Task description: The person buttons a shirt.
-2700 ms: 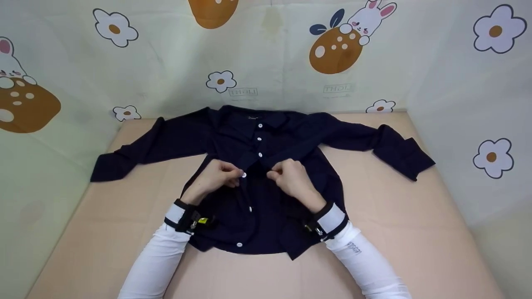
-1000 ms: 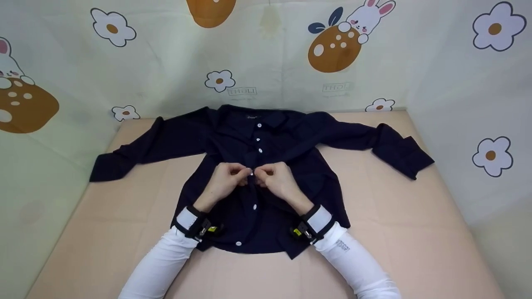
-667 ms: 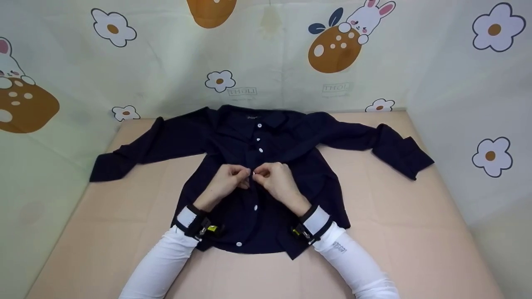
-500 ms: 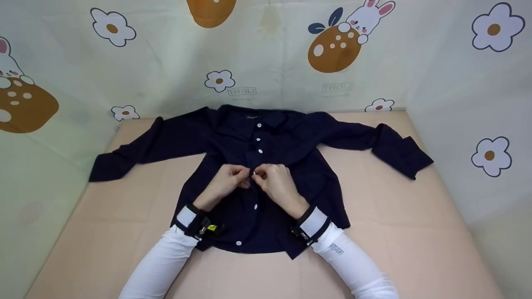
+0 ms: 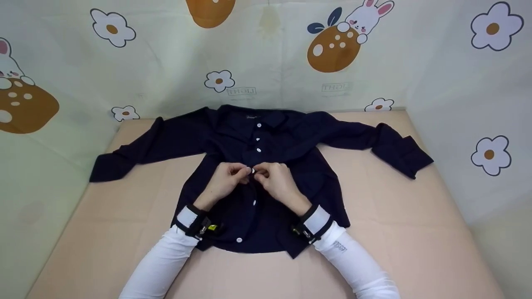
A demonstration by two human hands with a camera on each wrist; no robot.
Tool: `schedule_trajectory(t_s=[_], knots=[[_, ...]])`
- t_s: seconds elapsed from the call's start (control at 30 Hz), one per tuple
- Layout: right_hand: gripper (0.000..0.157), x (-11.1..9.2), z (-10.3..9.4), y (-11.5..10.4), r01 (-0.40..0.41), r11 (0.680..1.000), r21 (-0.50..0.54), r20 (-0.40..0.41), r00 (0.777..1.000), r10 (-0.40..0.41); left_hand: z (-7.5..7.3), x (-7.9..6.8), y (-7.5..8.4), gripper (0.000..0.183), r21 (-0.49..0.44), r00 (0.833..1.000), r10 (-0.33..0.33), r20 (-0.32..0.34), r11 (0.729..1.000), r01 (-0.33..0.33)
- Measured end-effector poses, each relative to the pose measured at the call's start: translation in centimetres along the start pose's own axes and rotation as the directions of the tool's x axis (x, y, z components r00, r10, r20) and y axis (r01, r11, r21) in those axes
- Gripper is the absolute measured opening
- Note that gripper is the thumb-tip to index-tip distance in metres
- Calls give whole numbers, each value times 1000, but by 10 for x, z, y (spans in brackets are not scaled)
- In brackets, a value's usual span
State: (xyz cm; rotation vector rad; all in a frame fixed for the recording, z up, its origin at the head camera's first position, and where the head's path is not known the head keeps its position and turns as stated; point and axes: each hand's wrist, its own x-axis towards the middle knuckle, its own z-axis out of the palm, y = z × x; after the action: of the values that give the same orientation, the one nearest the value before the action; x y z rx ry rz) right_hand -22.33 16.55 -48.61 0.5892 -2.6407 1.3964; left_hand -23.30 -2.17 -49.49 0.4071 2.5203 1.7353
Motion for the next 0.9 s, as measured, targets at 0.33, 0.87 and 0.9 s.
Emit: schedule_trajectory(t_s=[0.33, 0.87, 0.9], knots=[[25, 9, -7, 9, -301, 878, 372, 207, 949, 237, 3, -3, 7, 18, 218, 993, 105, -60, 972, -89], [14, 5, 0, 3, -131, 983, 128, 18, 991, 129, -3, -7, 20, 15, 349, 985, 129, -116, 934, -81], [14, 4, 0, 3, -125, 984, 123, 18, 992, 124, -3, -7, 19, 15, 346, 986, 126, -108, 935, -81]])
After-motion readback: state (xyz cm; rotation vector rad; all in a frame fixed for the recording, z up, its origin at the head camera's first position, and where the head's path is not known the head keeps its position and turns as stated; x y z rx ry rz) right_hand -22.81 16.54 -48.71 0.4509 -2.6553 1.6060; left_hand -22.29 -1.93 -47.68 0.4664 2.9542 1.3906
